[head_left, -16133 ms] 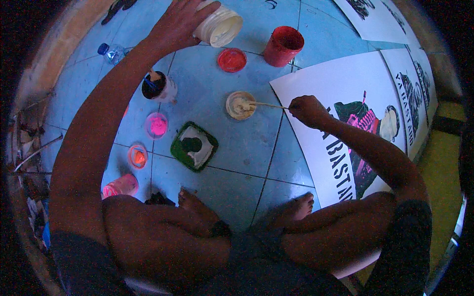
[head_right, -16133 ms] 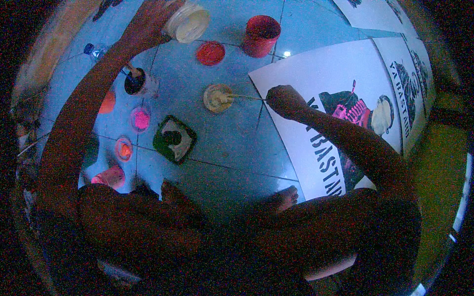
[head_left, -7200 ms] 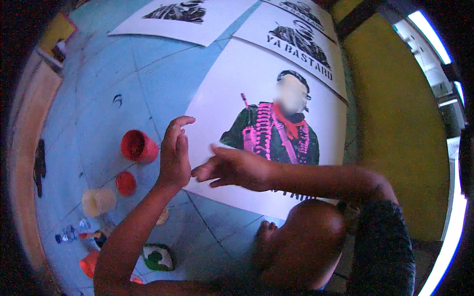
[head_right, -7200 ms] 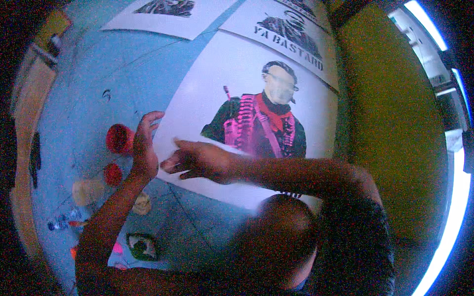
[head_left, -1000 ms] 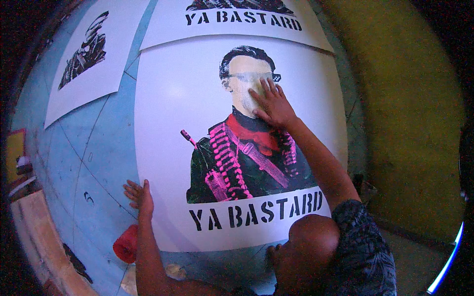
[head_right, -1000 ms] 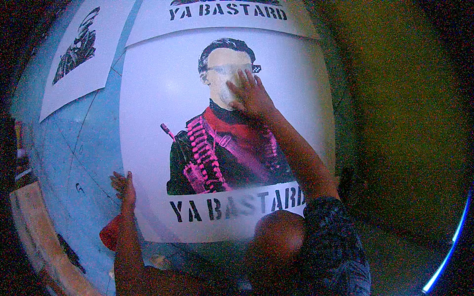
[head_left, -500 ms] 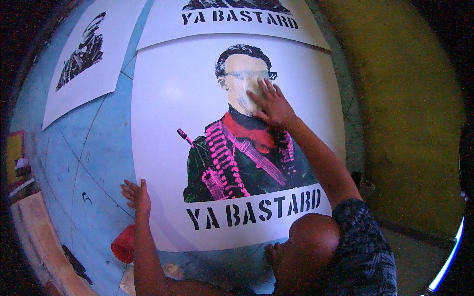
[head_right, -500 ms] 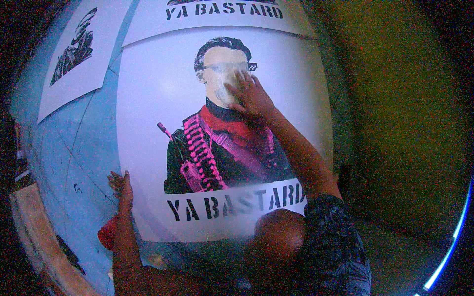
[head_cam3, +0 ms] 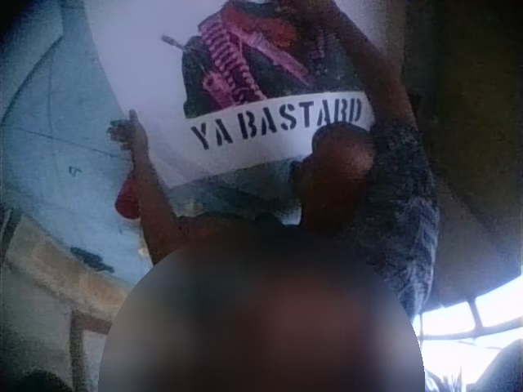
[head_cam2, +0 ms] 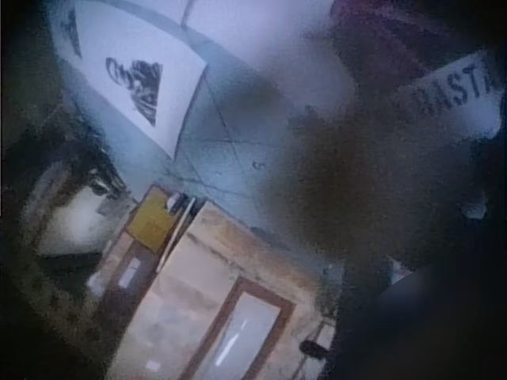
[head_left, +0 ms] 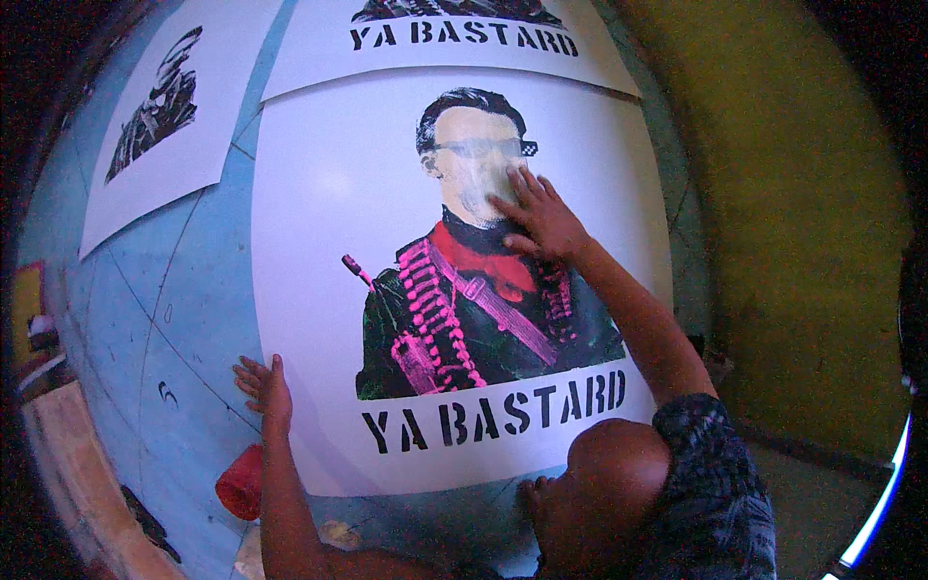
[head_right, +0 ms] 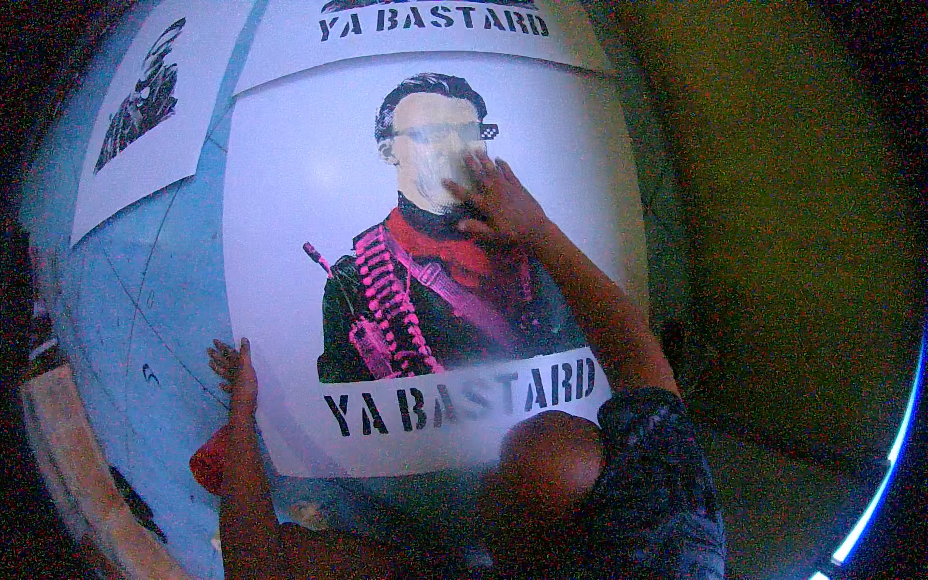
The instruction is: The person scoops white paint from a large container into a smaller cup, then mixes it with a stick. They apply the white paint to a poster on the floor using their hand, then mix orange paint into the white paint and continue mixing.
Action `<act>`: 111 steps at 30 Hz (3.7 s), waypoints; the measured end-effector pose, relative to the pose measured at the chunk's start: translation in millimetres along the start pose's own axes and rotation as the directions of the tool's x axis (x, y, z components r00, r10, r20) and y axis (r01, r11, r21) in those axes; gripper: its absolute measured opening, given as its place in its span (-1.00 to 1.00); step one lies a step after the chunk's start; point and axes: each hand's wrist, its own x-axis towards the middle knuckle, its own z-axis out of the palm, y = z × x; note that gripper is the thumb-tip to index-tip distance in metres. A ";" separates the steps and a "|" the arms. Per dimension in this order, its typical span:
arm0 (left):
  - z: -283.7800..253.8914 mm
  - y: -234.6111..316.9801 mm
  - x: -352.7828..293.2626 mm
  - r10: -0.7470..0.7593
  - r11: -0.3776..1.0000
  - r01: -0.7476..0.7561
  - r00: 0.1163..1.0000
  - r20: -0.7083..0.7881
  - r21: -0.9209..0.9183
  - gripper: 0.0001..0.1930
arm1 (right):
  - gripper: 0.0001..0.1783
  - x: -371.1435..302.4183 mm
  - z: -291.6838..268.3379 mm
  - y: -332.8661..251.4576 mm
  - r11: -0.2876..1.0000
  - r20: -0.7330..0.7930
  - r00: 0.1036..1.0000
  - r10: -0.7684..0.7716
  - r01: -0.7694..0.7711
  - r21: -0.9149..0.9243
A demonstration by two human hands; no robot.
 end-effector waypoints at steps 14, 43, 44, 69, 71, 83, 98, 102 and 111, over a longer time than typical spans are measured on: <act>-2.8 1.1 -2.2 -0.001 1.000 0.002 1.000 0.013 -0.013 -0.03 | -0.17 2.0 -3.3 -0.2 0.999 0.068 0.998 0.012 -0.015 0.040; -4.8 9.1 -10.7 0.014 1.000 -0.014 1.000 -0.005 0.022 -0.05 | -0.13 25.7 -6.5 -8.0 0.994 0.010 0.994 -0.109 0.109 -0.013; -4.9 10.3 -11.0 0.017 1.000 -0.017 1.000 -0.003 0.019 -0.05 | -0.15 32.7 0.9 -0.3 0.998 -0.069 0.996 -0.058 0.060 0.026; -7.8 17.0 -15.2 -0.039 0.997 0.039 0.999 0.001 0.069 -0.07 | -0.16 62.5 4.1 -25.1 0.997 -0.013 0.997 0.075 -0.076 -0.034; -3.6 9.5 -10.7 -0.015 0.999 0.015 1.000 -0.013 0.040 -0.07 | -0.17 65.5 3.4 -13.4 0.992 -0.056 0.996 0.063 -0.069 -0.104; -7.4 9.8 -13.4 -0.020 0.999 0.020 1.000 0.015 0.029 -0.07 | -0.15 61.6 -5.4 -12.1 0.988 0.004 0.988 -0.154 0.154 -0.003; -7.2 10.9 -10.8 0.009 1.000 -0.009 1.000 0.007 0.023 -0.06 | -0.21 38.3 -0.8 24.1 0.999 -0.036 0.998 0.051 -0.052 -0.012; -1.9 7.3 -6.3 0.053 0.998 -0.053 0.999 -0.009 -0.032 -0.06 | -0.18 63.7 -4.8 42.8 0.964 -0.061 0.962 0.265 -0.266 -0.007; -12.8 23.5 -17.0 -0.015 0.997 0.013 1.000 0.023 0.072 -0.07 | -0.19 66.3 9.1 35.3 0.976 -0.154 0.964 0.218 -0.215 0.040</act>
